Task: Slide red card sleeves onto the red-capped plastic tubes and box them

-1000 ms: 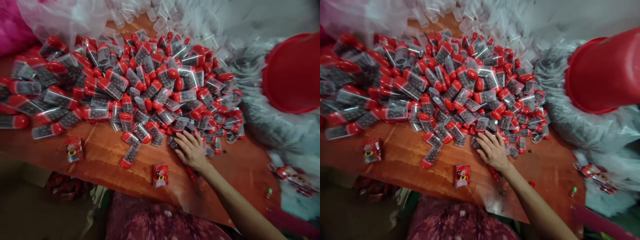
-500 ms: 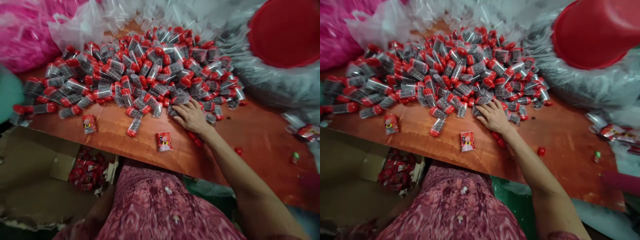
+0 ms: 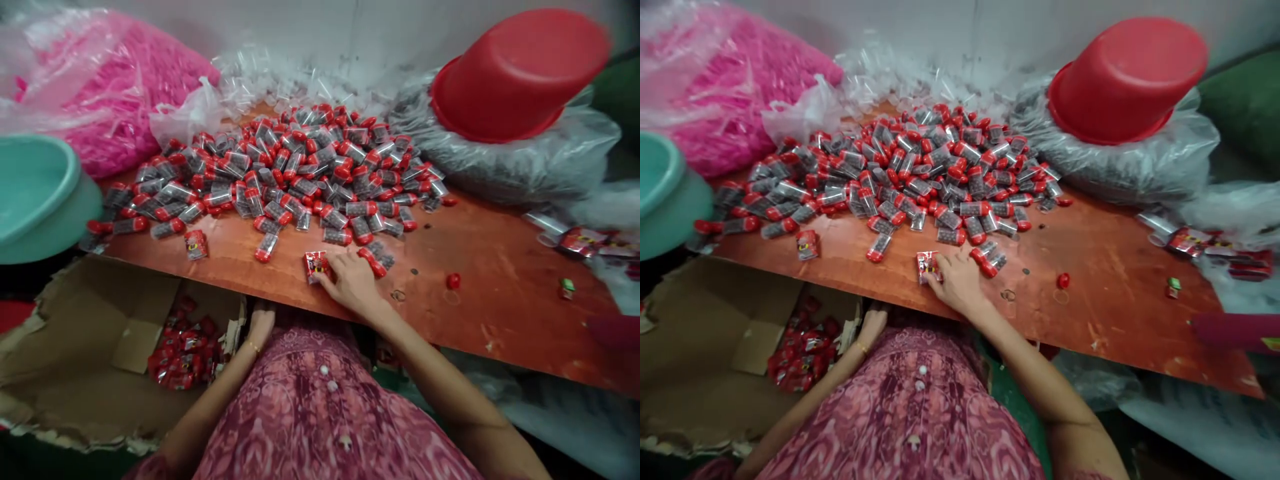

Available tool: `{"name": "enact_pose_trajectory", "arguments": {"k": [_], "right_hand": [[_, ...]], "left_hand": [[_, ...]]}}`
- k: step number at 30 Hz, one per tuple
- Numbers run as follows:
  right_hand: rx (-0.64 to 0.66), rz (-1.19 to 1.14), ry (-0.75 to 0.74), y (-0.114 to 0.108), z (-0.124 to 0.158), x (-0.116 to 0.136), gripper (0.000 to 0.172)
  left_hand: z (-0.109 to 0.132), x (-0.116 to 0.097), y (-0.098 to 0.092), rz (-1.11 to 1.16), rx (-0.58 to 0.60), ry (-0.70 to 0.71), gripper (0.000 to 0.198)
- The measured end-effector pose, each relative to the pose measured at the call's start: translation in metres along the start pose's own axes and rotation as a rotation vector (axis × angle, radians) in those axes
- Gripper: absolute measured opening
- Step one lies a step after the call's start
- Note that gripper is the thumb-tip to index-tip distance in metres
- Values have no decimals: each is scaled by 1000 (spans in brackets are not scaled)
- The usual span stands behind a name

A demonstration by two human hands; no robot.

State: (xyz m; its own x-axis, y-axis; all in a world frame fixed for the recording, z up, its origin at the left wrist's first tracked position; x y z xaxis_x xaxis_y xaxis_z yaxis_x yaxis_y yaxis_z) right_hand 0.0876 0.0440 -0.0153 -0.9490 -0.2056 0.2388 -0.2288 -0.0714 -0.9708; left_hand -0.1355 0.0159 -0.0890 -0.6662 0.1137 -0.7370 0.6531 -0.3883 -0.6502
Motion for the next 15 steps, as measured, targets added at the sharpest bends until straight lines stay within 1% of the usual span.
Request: {"name": "enact_pose_trajectory", "arguments": {"k": [1, 3, 4, 5, 6, 8, 9, 10, 12, 13, 15], "right_hand": [[32, -1, 51, 4, 2, 6, 44], [100, -32, 157, 9, 3, 13, 45], [125, -60, 204, 11, 2, 16, 45], [143, -89, 244, 12, 1, 19, 46], [153, -116, 276, 12, 0, 22, 46], [165, -154, 320, 12, -5, 28, 47], [170, -164, 335, 12, -9, 31, 48], [176, -170, 346, 12, -13, 34, 48], [189, -174, 351, 12, -22, 39, 48], [192, -177, 343, 11, -26, 40, 48], [184, -194, 307, 10, -31, 38, 48]], "left_hand": [[3, -1, -2, 30, 55, -47, 29], [10, -6, -15, 109, 147, -153, 37], [13, -9, -27, 129, 140, -177, 38], [12, -14, -40, 110, 73, -172, 36], [9, -20, -54, 58, -21, -142, 34], [-9, -32, -78, -87, -211, -82, 33], [-22, -36, -85, -159, -259, -58, 36], [-36, -40, -89, -221, -272, -38, 39], [-63, -46, -89, -323, -219, -12, 42], [-74, -48, -87, -358, -190, -15, 41], [-87, -51, -83, -398, -163, -39, 37]]}}
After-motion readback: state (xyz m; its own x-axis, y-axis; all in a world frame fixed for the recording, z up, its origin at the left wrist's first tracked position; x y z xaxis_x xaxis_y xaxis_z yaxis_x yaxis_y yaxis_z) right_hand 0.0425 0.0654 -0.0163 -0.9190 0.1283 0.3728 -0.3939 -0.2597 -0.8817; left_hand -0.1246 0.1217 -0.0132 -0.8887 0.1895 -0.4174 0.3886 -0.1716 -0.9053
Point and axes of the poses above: each hand's wrist, its own z-axis away from the middle knuckle, its own y-axis out of the palm, x = y × z, the point moved 2 cm from there along -z, towards the middle knuckle, and after that the axes turned 14 degrees about x, right-handed, at the moved point
